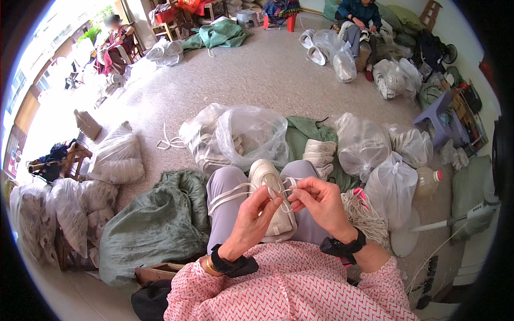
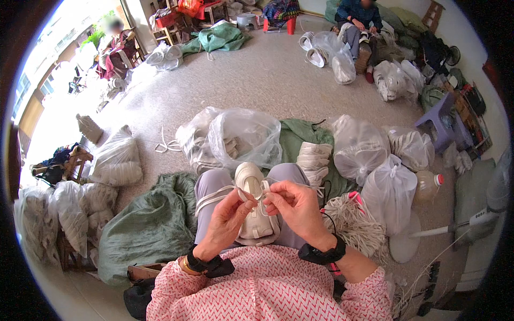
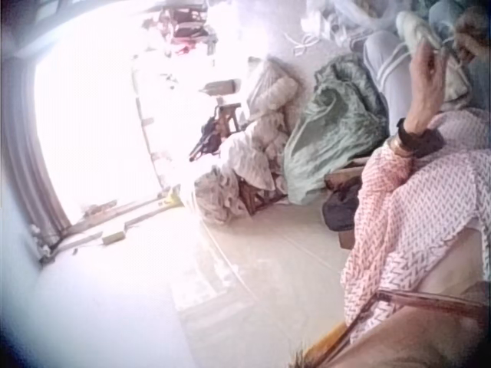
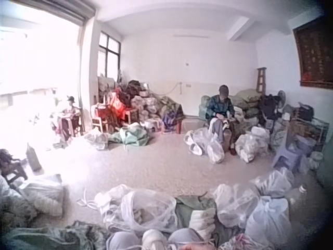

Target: Threading shoelaces through the eyelets of a sneaker and tying them.

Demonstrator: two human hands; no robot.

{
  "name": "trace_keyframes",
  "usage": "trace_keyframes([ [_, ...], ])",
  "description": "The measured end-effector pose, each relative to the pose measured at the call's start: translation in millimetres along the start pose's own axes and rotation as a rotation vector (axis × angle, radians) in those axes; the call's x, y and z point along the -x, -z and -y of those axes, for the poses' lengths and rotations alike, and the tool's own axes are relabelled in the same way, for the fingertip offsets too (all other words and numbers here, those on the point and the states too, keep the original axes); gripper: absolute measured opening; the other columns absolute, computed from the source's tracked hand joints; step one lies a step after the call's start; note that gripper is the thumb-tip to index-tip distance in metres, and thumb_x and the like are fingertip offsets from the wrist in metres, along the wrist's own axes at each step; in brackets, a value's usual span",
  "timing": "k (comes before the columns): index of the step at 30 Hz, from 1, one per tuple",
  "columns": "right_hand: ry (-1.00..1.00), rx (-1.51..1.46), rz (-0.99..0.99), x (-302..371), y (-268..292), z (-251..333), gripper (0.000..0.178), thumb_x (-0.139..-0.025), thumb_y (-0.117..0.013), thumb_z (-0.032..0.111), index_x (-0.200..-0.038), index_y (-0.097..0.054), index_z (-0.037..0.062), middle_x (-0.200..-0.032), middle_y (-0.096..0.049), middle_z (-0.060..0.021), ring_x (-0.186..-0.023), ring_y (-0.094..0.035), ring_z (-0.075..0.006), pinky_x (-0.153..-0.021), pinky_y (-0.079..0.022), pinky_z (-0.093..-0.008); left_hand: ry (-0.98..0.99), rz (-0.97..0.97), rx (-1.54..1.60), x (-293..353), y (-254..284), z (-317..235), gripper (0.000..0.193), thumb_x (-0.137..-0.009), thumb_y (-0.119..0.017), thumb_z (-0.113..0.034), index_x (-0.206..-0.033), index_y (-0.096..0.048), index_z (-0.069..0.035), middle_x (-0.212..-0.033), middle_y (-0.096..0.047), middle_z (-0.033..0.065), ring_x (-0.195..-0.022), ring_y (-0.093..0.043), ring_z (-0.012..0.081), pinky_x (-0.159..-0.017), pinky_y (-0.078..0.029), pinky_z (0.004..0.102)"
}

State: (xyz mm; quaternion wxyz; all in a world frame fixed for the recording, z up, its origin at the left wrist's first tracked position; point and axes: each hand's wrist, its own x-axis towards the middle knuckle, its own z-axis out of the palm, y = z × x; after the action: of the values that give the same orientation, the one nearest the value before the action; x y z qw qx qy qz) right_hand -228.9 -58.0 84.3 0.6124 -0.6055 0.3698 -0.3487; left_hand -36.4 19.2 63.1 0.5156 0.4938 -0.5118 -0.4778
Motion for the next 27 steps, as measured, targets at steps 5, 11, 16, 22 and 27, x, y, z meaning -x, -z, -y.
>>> trace_keyframes([
  [5, 0.066, 0.076, -0.017, 5, -16, -1, 0.013, -0.103, -0.065, 0.005, -0.111, -0.071, -0.0040, -0.094, -0.076, -0.0074, -0.080, -0.074, -0.0113, -0.072, -0.062, -0.0258, -0.067, -0.011, 0.059, -2, 5, 9, 0.011, -0.107, -0.060, -0.010, -0.101, -0.062, -0.001, -0.133, -0.057, 0.0074, -0.106, -0.058, 0.0112, -0.097, -0.046, 0.0283],
  [11, 0.068, 0.186, 0.022, 13, -25, -5, 0.015, -0.102, -0.067, 0.005, -0.112, -0.071, -0.0045, -0.095, -0.077, -0.0070, -0.081, -0.075, -0.0107, -0.071, -0.061, -0.0249, 0.036, 0.049, 0.400, -1, 7, 13, 0.011, -0.106, -0.064, -0.013, -0.100, -0.063, -0.003, -0.129, -0.062, 0.0067, -0.113, -0.060, 0.0111, -0.101, -0.047, 0.0298],
  [16, 0.033, 0.212, 0.031, 14, -26, -7, 0.015, -0.101, -0.067, 0.005, -0.112, -0.072, -0.0042, -0.095, -0.078, -0.0077, -0.081, -0.076, -0.0121, -0.071, -0.061, -0.0249, 0.025, 0.033, 0.439, -3, 8, 8, 0.012, -0.106, -0.063, -0.014, -0.102, -0.064, -0.003, -0.123, -0.067, 0.0069, -0.110, -0.061, 0.0110, -0.101, -0.047, 0.0302],
  [22, 0.060, 0.204, 0.010, 16, -27, -8, 0.020, -0.099, -0.068, 0.003, -0.118, -0.072, -0.0030, -0.095, -0.077, -0.0066, -0.077, -0.071, -0.0085, -0.069, -0.058, -0.0244, -0.044, 0.037, 0.443, -1, 8, 8, 0.008, -0.105, -0.064, -0.010, -0.104, -0.066, -0.002, -0.114, -0.071, 0.0062, -0.103, -0.062, 0.0096, -0.095, -0.049, 0.0281],
  [27, 0.070, 0.011, 0.041, 12, -23, -4, 0.023, -0.098, -0.070, 0.004, -0.120, -0.072, -0.0018, -0.111, -0.069, -0.0029, -0.085, -0.066, -0.0068, -0.072, -0.053, -0.0219, -0.059, 0.001, 0.448, -2, 9, 10, 0.006, -0.103, -0.067, -0.007, -0.103, -0.066, -0.002, -0.109, -0.072, 0.0046, -0.096, -0.062, 0.0073, -0.088, -0.050, 0.0241],
])
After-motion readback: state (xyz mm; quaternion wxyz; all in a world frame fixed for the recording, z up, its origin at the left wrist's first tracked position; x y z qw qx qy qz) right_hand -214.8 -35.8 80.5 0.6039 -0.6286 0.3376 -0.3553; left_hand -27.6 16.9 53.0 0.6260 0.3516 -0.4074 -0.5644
